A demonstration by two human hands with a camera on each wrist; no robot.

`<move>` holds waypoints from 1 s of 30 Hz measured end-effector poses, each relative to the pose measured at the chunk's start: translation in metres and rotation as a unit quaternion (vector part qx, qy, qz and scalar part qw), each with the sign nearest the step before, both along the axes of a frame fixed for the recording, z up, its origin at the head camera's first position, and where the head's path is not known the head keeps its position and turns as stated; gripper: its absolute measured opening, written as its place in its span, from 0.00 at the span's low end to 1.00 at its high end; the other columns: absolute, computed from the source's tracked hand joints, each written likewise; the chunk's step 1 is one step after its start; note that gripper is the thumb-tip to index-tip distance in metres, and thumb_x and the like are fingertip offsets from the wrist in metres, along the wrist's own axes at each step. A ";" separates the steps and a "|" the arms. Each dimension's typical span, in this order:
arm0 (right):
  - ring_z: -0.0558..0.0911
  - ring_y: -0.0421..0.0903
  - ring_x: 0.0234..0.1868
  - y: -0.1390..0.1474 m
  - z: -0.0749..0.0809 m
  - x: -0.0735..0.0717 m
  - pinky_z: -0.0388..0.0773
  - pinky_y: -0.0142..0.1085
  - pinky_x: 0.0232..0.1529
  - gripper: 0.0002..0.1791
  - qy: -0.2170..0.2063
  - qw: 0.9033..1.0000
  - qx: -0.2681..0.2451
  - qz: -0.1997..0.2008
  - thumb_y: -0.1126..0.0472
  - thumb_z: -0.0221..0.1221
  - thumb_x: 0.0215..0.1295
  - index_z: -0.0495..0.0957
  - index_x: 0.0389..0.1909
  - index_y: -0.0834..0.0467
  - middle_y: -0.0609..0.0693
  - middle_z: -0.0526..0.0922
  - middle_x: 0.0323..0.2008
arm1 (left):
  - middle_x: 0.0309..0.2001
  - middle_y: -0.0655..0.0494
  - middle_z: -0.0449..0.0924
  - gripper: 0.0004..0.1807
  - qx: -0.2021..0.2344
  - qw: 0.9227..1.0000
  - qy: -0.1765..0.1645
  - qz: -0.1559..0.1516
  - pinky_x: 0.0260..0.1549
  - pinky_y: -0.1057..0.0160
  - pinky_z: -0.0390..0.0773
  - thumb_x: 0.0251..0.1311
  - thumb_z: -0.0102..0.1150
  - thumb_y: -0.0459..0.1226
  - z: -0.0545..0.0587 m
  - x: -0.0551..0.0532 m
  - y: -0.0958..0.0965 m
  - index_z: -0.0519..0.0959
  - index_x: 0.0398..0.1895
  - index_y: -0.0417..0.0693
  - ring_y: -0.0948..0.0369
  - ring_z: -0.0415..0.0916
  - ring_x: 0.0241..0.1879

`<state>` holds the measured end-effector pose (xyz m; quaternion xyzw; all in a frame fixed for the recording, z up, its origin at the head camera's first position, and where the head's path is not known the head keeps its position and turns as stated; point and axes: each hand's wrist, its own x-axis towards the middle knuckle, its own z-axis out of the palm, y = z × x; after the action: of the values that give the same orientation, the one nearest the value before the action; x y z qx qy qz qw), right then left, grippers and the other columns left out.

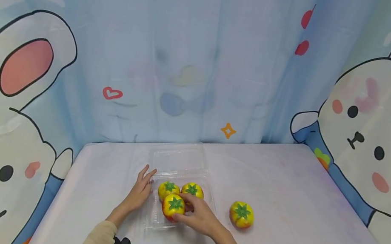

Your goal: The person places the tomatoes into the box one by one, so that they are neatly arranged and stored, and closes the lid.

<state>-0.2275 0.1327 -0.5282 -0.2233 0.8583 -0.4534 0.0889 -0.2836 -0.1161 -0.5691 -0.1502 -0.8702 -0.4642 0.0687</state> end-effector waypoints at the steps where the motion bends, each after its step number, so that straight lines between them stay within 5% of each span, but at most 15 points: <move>1: 0.79 0.47 0.48 0.000 -0.001 0.000 0.80 0.46 0.52 0.36 -0.002 1.000 0.002 0.000 0.47 0.67 0.61 0.71 0.64 0.62 0.55 0.79 0.56 | 0.76 0.36 0.44 0.28 0.001 1.000 -0.001 -0.001 0.68 0.40 0.57 0.68 0.37 0.29 0.000 0.000 0.000 0.62 0.72 0.38 0.37 0.52 0.72; 19: 0.77 0.47 0.46 -0.003 0.001 0.000 0.79 0.47 0.50 0.38 -0.007 0.998 0.049 -0.035 0.45 0.68 0.57 0.72 0.62 0.64 0.56 0.79 0.56 | 0.76 0.35 0.43 0.29 -0.007 1.000 0.000 -0.001 0.67 0.40 0.58 0.67 0.37 0.30 -0.001 -0.001 -0.001 0.62 0.73 0.38 0.38 0.55 0.71; 30: 0.80 0.45 0.41 -0.001 -0.003 -0.003 0.81 0.40 0.41 0.38 -0.010 0.996 0.086 -0.024 0.46 0.68 0.57 0.72 0.62 0.65 0.52 0.82 0.44 | 0.76 0.36 0.42 0.29 -0.007 1.000 -0.004 -0.006 0.68 0.42 0.57 0.67 0.36 0.30 0.001 0.000 -0.002 0.61 0.73 0.39 0.39 0.55 0.71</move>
<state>-0.2302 0.1319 -0.5317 -0.1900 0.8983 -0.3819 0.1059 -0.2838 -0.1179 -0.5682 -0.1543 -0.8727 -0.4592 0.0614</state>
